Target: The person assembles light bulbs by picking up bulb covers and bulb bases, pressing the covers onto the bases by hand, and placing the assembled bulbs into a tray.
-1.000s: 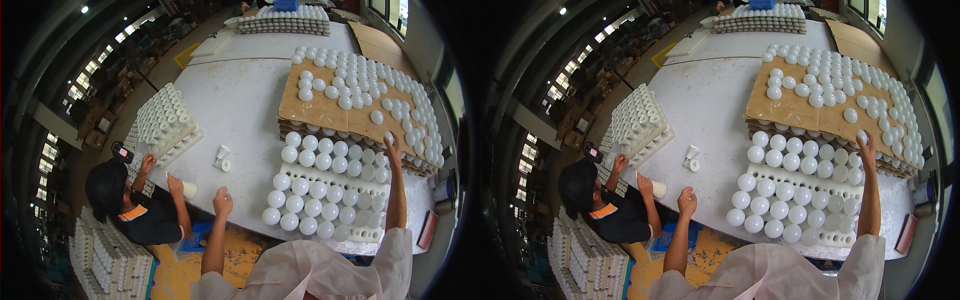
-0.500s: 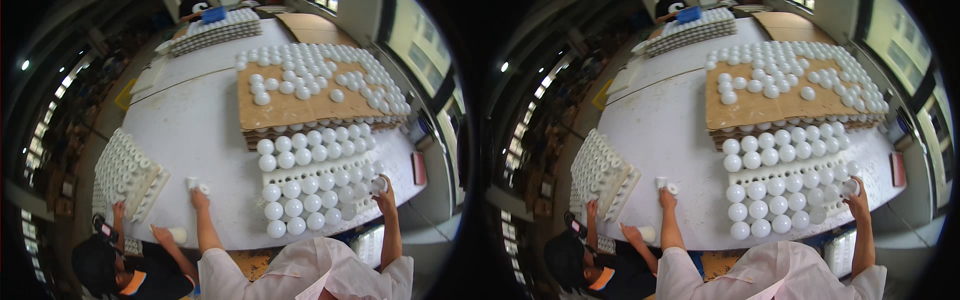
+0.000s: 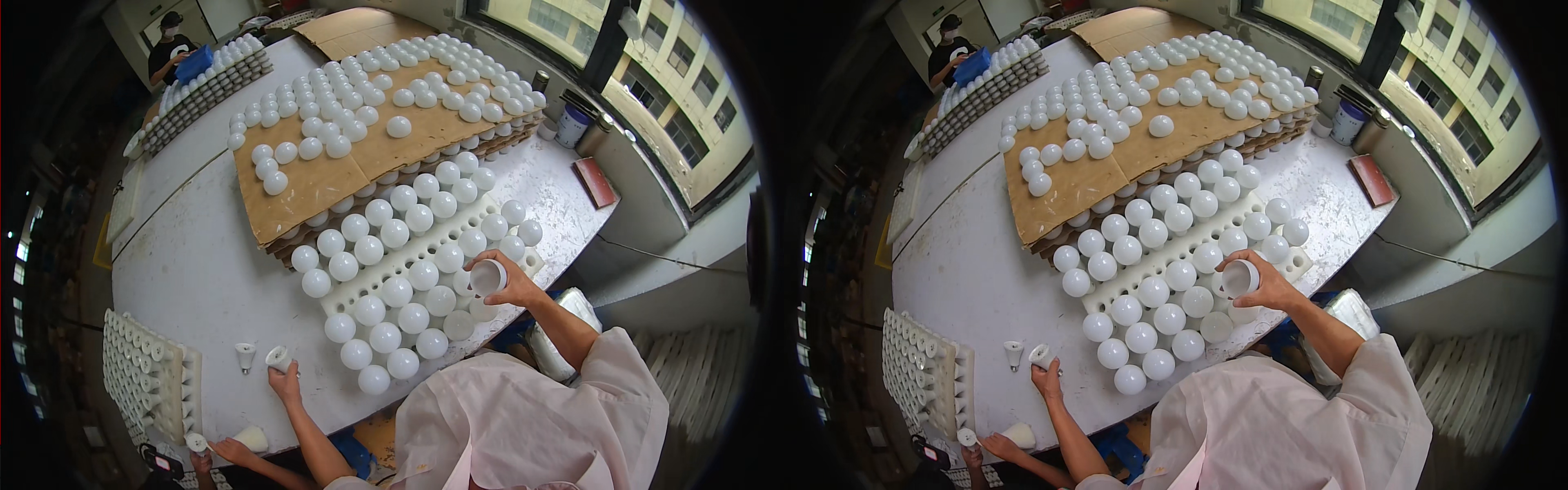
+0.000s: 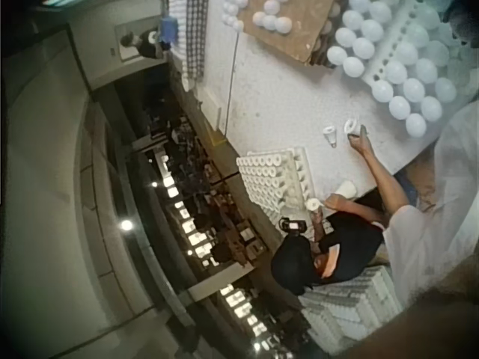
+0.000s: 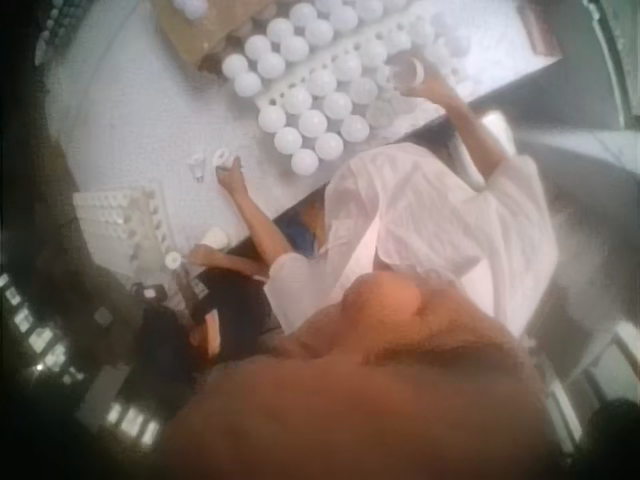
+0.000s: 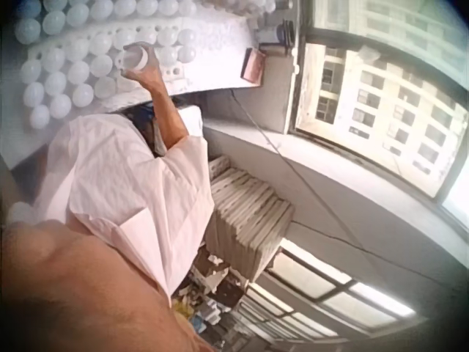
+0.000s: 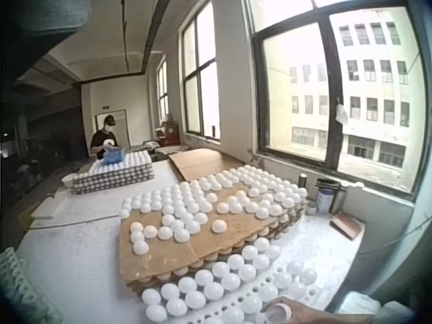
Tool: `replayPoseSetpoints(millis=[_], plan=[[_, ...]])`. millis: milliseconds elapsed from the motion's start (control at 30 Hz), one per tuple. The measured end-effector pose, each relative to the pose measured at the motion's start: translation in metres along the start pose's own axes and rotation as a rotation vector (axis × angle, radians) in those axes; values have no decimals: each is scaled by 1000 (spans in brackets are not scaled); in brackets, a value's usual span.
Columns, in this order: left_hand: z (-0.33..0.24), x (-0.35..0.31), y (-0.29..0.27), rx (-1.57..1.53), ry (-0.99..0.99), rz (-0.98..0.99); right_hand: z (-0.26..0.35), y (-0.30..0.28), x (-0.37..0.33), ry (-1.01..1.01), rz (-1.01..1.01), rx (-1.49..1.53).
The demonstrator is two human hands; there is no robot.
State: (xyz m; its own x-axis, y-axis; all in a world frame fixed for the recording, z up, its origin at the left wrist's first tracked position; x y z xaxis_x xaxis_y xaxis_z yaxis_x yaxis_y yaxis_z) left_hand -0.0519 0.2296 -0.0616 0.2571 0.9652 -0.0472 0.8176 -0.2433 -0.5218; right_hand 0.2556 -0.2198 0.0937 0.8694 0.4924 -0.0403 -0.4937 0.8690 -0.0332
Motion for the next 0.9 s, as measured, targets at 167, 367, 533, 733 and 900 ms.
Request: replayPoseSetpoints(millis=[167, 367, 533, 733, 900], plan=[[-122, -124, 22, -886, -258, 595, -6, 33, 6, -56, 218, 112], [-185, -212, 85, -550, 11, 977, 10, 71, -6, -142, 514, -57], [-201, -231, 101, -369, 77, 1024, 11, 77, -15, -192, 657, -120], [-202, -238, 107, -196, 193, 1005, 9, 71, -23, -266, 703, -172], [-208, -244, 108, -58, 213, 992, 14, 72, -29, -263, 721, -289]])
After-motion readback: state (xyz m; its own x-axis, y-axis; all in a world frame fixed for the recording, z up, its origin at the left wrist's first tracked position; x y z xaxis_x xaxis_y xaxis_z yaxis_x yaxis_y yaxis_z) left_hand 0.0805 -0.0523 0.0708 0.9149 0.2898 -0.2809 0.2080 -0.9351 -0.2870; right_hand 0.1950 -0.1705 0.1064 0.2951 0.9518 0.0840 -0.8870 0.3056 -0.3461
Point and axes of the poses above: each hand's wrist, its own x-axis towards the middle knuckle, its own y-axis out of the palm, z = x × y, the point moved 6 cm from there along x, towards the middle knuckle, and after that the axes turned 15 degrees about -z, right-handed, at the moved point
